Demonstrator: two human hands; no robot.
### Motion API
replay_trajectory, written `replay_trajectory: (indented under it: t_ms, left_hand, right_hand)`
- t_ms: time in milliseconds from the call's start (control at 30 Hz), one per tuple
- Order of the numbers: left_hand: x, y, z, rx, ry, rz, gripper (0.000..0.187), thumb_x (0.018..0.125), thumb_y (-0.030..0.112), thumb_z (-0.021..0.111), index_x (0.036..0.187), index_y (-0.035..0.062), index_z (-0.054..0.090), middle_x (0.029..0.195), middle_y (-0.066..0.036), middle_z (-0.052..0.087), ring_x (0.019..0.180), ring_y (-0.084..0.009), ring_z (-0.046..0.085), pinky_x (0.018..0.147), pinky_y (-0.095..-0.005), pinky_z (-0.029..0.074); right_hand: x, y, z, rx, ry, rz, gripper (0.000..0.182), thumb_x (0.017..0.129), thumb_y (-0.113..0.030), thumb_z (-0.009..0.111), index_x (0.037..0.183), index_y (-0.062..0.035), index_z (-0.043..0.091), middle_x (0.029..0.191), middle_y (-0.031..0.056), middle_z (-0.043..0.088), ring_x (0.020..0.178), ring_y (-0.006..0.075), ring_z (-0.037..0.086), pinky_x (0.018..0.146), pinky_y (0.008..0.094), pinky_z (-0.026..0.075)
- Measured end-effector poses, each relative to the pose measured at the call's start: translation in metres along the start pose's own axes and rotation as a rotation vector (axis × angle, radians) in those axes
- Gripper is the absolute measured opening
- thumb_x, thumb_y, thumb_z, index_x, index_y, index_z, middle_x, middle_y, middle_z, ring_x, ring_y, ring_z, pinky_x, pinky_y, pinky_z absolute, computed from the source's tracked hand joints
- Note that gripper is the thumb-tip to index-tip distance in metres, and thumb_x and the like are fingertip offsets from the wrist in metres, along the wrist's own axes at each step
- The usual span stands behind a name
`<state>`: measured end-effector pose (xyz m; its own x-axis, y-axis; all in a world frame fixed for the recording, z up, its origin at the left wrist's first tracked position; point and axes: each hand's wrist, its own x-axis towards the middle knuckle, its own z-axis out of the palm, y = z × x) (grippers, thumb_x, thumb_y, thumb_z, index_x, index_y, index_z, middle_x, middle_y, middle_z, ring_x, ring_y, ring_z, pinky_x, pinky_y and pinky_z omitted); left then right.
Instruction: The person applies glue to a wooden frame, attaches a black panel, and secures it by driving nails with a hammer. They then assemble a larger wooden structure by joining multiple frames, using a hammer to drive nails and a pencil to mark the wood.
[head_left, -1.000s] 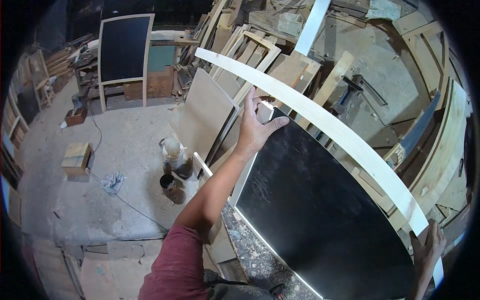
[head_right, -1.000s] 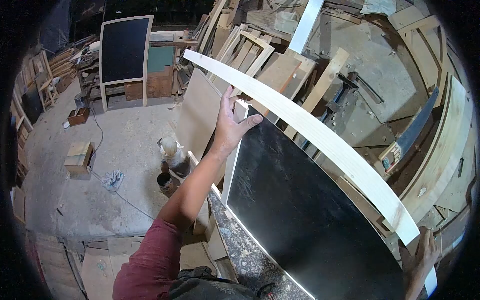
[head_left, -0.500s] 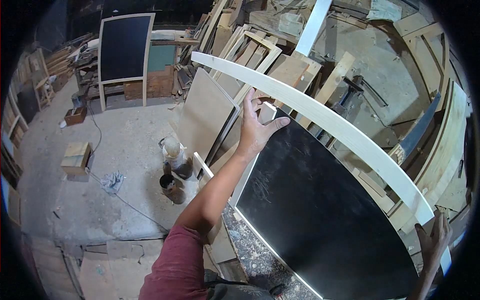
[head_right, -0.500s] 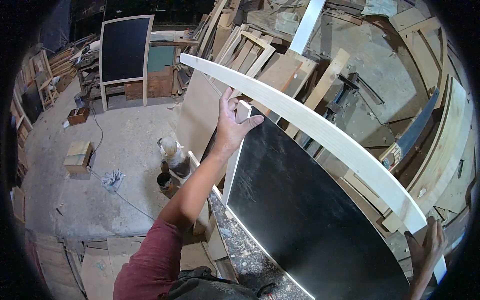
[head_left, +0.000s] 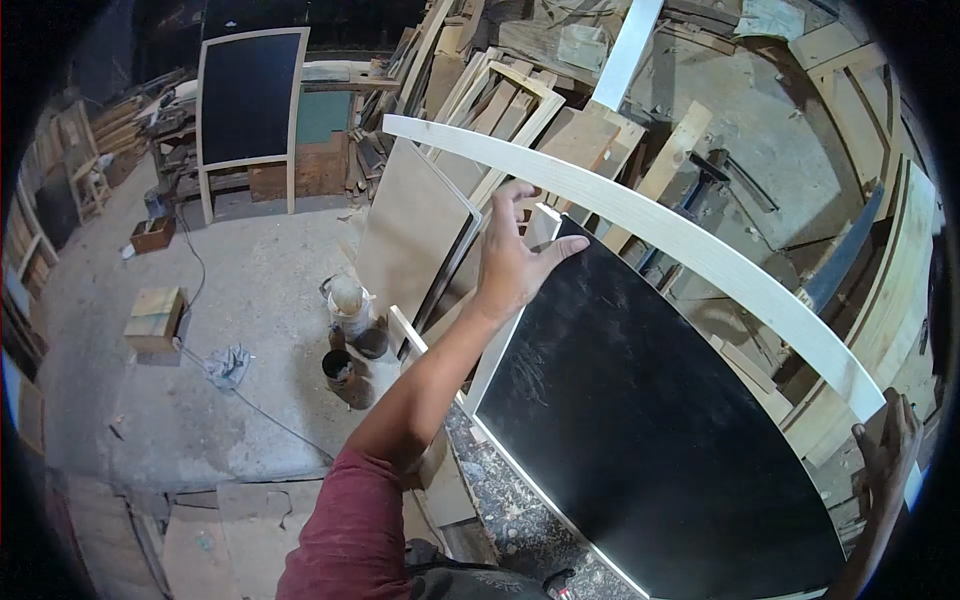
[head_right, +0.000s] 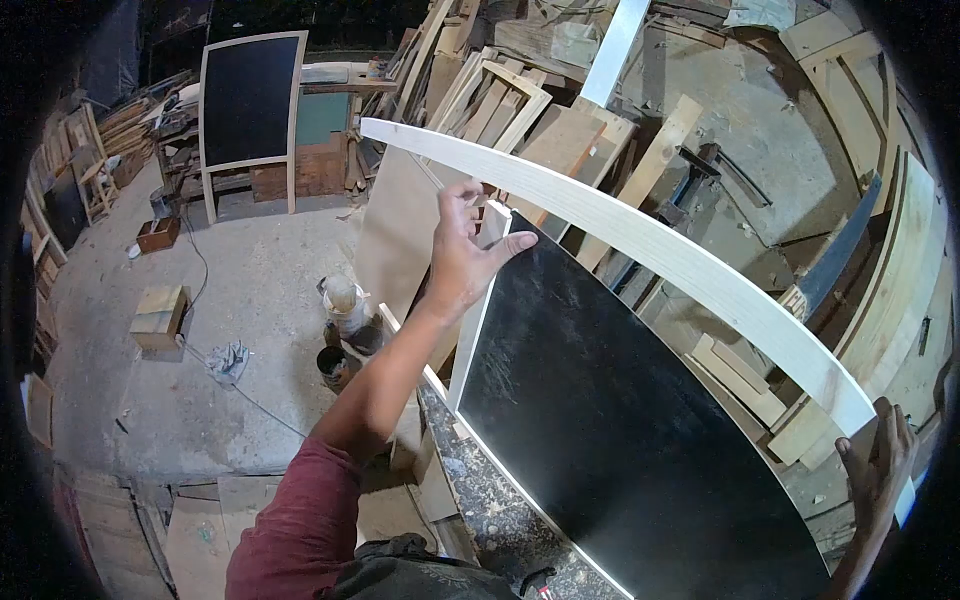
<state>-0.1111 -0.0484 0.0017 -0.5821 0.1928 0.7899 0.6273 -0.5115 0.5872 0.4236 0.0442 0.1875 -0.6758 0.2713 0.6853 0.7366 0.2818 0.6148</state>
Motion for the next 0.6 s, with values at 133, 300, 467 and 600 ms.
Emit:
replay_trajectory:
  t_ms: [133,300,467,600]
  left_hand:
    - [-0.007,0.002,0.006,0.106,0.071,0.153,0.066,0.072,0.024,0.083,0.124,0.0047,0.045,0.120,-0.014,0.050,0.099,-0.0189,0.053,0.089,-0.0326,0.043]
    - [-0.008,0.020,0.007,0.132,0.069,0.084,0.055,0.073,0.025,0.081,0.115,0.0017,0.053,0.120,-0.014,0.050,0.108,-0.0246,0.052,0.097,-0.0341,0.039]
    - [-0.008,0.022,0.009,0.127,0.081,0.078,0.056,0.073,0.025,0.081,0.115,0.0009,0.054,0.121,-0.015,0.048,0.115,-0.0261,0.049,0.101,-0.0331,0.037]
    - [-0.007,0.020,0.011,0.016,0.080,-0.004,0.053,0.071,0.020,0.083,0.111,0.0001,0.056,0.121,-0.013,0.044,0.116,-0.0233,0.047,0.103,-0.0330,0.036]
  right_hand:
    - [0.002,-0.010,-0.006,0.074,-0.033,0.051,0.084,0.071,-0.068,0.063,0.111,0.0057,0.054,0.083,0.0171,0.051,0.076,0.0320,0.052,0.070,0.0449,0.040]
    - [0.004,-0.020,-0.012,0.149,-0.037,0.054,0.084,0.071,-0.070,0.061,0.107,0.0062,0.055,0.078,0.0159,0.050,0.070,0.0302,0.051,0.064,0.0427,0.040]
    - [0.009,-0.035,-0.030,0.228,-0.197,0.149,0.075,0.072,-0.061,0.067,0.105,0.0059,0.055,0.080,0.0166,0.052,0.072,0.0313,0.053,0.065,0.0427,0.041]
    - [-0.003,-0.027,-0.015,0.142,-0.032,0.050,0.068,0.066,-0.045,0.074,0.108,0.0051,0.056,0.086,0.0171,0.056,0.080,0.0333,0.055,0.071,0.0435,0.042]
